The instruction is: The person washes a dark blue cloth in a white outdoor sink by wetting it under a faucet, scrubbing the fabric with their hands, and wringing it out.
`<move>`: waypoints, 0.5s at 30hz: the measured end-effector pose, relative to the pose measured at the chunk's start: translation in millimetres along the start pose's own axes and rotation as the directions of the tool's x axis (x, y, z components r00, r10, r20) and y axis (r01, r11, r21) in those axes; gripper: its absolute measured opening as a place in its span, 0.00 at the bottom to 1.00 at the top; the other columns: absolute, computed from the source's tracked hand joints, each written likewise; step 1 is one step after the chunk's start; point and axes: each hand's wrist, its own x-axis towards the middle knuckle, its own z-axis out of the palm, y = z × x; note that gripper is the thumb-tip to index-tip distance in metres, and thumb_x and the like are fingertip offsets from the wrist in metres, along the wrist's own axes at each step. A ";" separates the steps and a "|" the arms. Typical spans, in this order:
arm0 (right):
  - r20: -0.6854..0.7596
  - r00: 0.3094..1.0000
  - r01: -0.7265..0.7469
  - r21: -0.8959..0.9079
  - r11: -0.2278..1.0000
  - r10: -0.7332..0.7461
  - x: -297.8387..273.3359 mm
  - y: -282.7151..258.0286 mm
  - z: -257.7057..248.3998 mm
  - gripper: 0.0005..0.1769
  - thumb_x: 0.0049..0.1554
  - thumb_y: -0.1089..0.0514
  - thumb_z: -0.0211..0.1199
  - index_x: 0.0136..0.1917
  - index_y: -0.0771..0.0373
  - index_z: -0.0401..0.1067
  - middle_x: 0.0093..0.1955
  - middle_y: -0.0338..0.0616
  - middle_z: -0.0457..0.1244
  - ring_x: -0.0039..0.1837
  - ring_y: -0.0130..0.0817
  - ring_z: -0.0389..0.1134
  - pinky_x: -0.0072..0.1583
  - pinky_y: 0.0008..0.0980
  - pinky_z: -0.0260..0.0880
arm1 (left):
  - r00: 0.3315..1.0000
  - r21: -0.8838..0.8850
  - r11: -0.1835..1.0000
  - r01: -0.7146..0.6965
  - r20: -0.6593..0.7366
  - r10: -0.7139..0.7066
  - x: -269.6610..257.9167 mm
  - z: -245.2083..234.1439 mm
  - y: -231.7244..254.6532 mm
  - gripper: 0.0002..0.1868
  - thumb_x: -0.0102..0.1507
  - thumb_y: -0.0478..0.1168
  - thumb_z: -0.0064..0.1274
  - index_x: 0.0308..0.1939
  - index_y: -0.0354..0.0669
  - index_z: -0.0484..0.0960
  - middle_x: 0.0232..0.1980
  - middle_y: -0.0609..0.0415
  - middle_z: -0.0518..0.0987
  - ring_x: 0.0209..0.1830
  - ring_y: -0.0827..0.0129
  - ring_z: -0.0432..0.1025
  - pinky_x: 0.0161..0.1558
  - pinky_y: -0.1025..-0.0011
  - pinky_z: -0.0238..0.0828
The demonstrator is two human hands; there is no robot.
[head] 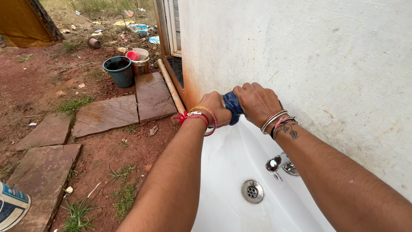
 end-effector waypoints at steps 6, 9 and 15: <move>-0.104 0.991 0.089 0.046 0.995 -0.084 -8.7 3.0 2.4 0.16 0.47 0.63 0.71 0.49 0.58 0.71 0.43 0.43 0.66 0.47 0.39 0.69 0.43 0.36 0.73 | 0.984 -0.162 0.985 0.051 0.175 -0.023 2.7 7.3 -9.0 0.02 0.34 0.28 0.52 0.12 0.34 0.77 0.19 0.44 0.78 0.19 0.60 0.73 0.23 0.67 0.65; -0.129 0.981 0.155 0.085 0.984 -0.143 -5.1 -15.9 9.5 0.14 0.50 0.62 0.70 0.49 0.59 0.70 0.42 0.44 0.65 0.46 0.39 0.69 0.42 0.36 0.72 | 0.977 -0.243 0.966 0.088 0.211 -0.036 -3.7 7.2 -35.5 0.03 0.32 0.28 0.50 0.10 0.35 0.74 0.18 0.45 0.76 0.18 0.62 0.70 0.21 0.68 0.61; -0.082 0.986 0.151 0.098 0.984 -0.143 0.5 -51.3 7.6 0.16 0.49 0.65 0.69 0.50 0.57 0.70 0.47 0.42 0.64 0.53 0.41 0.68 0.46 0.40 0.73 | 0.978 -0.194 0.969 0.150 0.171 -0.117 -27.9 -12.1 -60.8 0.07 0.34 0.26 0.53 0.16 0.35 0.77 0.18 0.49 0.75 0.20 0.62 0.69 0.23 0.67 0.62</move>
